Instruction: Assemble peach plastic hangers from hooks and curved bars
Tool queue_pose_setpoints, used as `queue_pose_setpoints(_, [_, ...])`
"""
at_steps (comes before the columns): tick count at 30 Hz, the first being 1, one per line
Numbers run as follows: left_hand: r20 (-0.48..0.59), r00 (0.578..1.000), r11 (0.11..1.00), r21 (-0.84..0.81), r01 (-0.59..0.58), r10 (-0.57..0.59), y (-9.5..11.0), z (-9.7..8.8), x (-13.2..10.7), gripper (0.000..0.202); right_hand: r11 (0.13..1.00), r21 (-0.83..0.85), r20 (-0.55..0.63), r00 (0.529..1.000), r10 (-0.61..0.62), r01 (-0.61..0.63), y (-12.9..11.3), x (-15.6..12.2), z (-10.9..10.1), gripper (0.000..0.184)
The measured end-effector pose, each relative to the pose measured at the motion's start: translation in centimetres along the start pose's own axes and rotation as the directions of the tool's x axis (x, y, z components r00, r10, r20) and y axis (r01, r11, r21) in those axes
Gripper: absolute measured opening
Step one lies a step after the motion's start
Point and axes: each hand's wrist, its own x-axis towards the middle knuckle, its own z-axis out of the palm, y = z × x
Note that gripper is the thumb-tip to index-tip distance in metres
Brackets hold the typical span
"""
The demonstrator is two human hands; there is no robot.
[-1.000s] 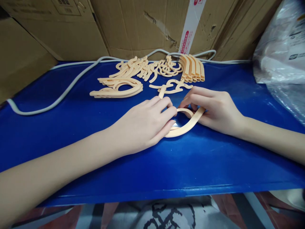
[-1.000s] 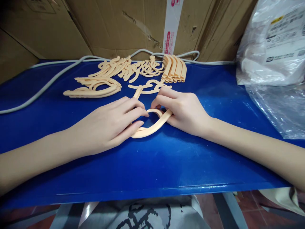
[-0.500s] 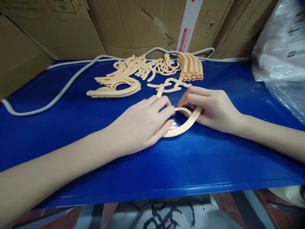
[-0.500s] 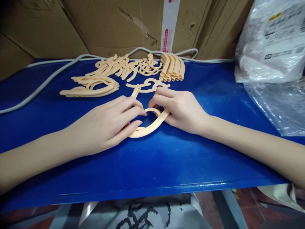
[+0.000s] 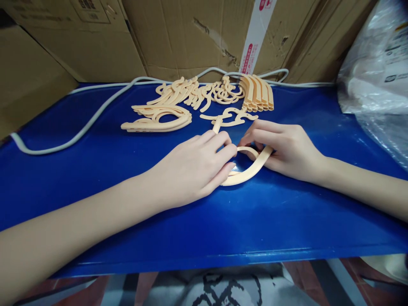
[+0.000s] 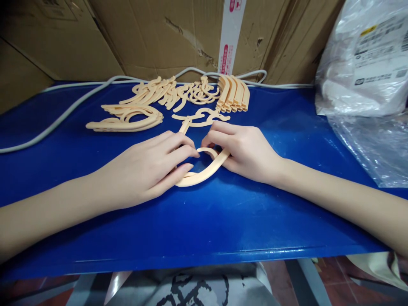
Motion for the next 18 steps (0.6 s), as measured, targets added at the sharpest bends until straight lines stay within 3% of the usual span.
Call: queue_pose_setpoints(18, [-0.01, 1.0, 1.0, 0.019, -0.016, 0.016, 0.02, -0.17, 0.01, 0.037, 1.0, -0.014, 0.052, 0.999, -0.007, 0.007, 0.06, 0.18, -0.05, 0.019])
